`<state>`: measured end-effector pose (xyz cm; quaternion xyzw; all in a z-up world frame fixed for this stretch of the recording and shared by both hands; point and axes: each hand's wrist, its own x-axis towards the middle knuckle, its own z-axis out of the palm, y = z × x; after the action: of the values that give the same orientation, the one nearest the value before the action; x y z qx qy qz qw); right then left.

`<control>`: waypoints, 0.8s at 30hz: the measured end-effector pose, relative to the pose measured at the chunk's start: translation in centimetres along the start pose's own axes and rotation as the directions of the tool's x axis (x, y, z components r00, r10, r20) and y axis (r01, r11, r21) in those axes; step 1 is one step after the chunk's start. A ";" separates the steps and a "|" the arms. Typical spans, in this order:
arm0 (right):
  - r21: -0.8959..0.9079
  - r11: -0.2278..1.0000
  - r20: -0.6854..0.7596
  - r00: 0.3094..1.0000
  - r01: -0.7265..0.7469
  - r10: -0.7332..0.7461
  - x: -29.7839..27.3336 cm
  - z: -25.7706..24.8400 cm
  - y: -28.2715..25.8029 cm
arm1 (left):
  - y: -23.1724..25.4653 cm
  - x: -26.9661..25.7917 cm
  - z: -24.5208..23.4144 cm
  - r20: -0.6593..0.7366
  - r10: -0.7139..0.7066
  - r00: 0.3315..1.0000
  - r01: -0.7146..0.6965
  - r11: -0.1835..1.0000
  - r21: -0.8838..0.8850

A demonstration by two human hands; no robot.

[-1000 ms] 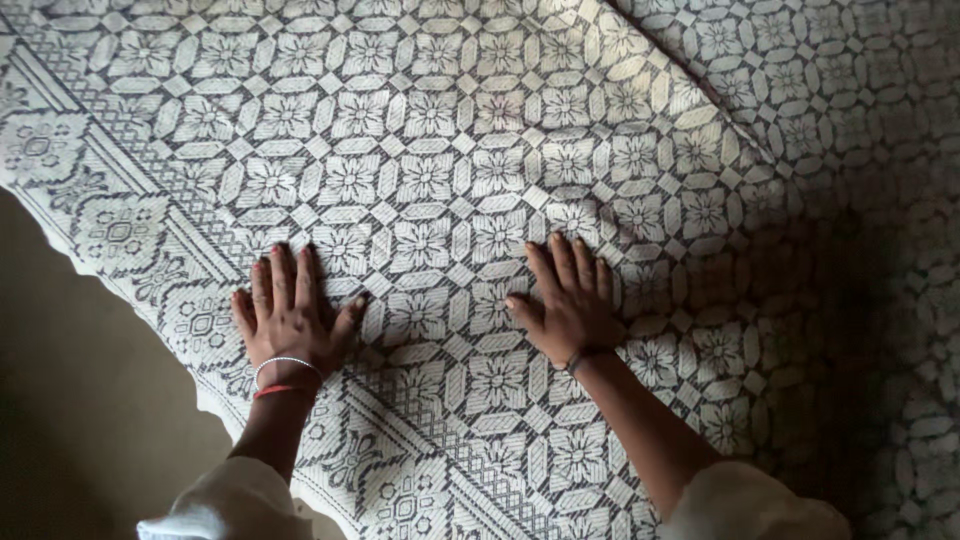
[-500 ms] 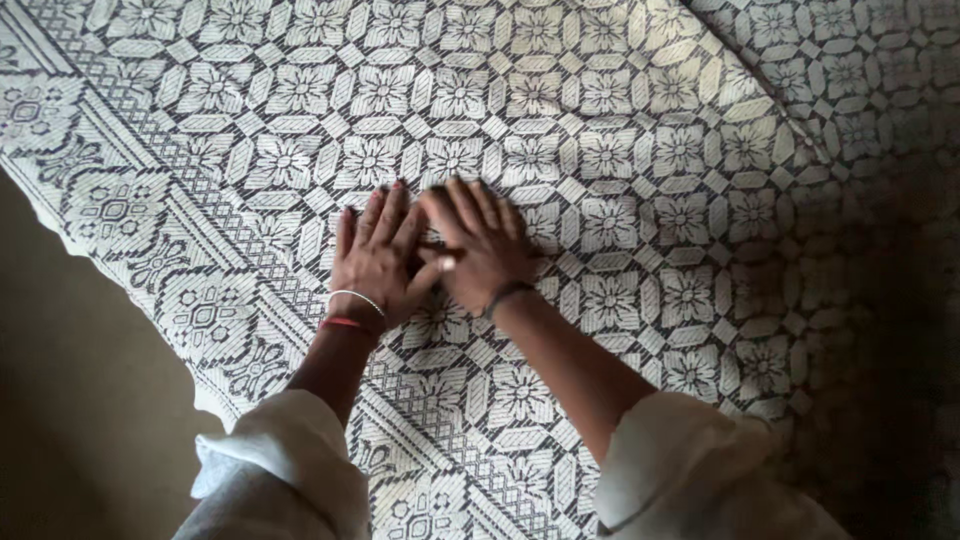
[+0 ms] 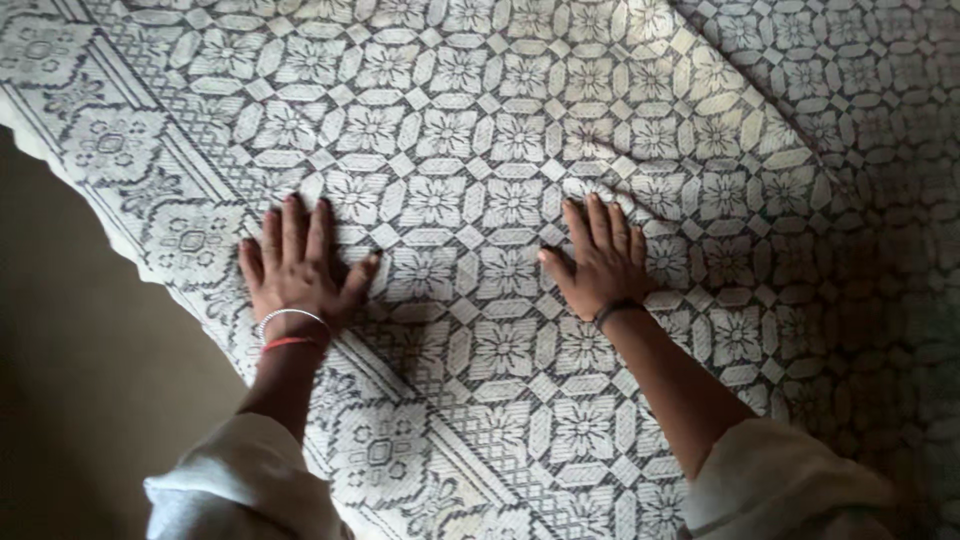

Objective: The person folds a large patterned bed sheet on a yellow woven mat. They repeatedly lift, align, and smooth the fabric, folding it into smaller sections and pressing down to flatten it.

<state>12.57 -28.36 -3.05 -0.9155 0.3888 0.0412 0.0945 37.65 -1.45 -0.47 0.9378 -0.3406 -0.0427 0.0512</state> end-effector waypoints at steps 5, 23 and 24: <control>-0.084 0.982 0.041 0.984 -0.171 0.174 1.4 -1.2 -6.2 | -0.4 -0.4 0.6 -0.036 -0.007 0.999 0.005 0.997 -0.078; -0.119 0.984 0.173 0.979 0.132 -0.110 8.9 -2.4 -21.5 | -8.8 12.0 -2.1 0.066 0.098 0.993 -0.096 0.995 -0.030; -0.108 0.990 0.151 0.986 0.090 -0.073 8.7 -2.2 -20.7 | -9.8 11.8 -2.3 0.057 0.048 0.997 -0.046 0.999 -0.029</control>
<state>33.56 -20.86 0.73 -0.9290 0.3401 0.1268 0.0720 53.10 -1.41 0.02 0.9272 -0.3633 -0.0732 0.0555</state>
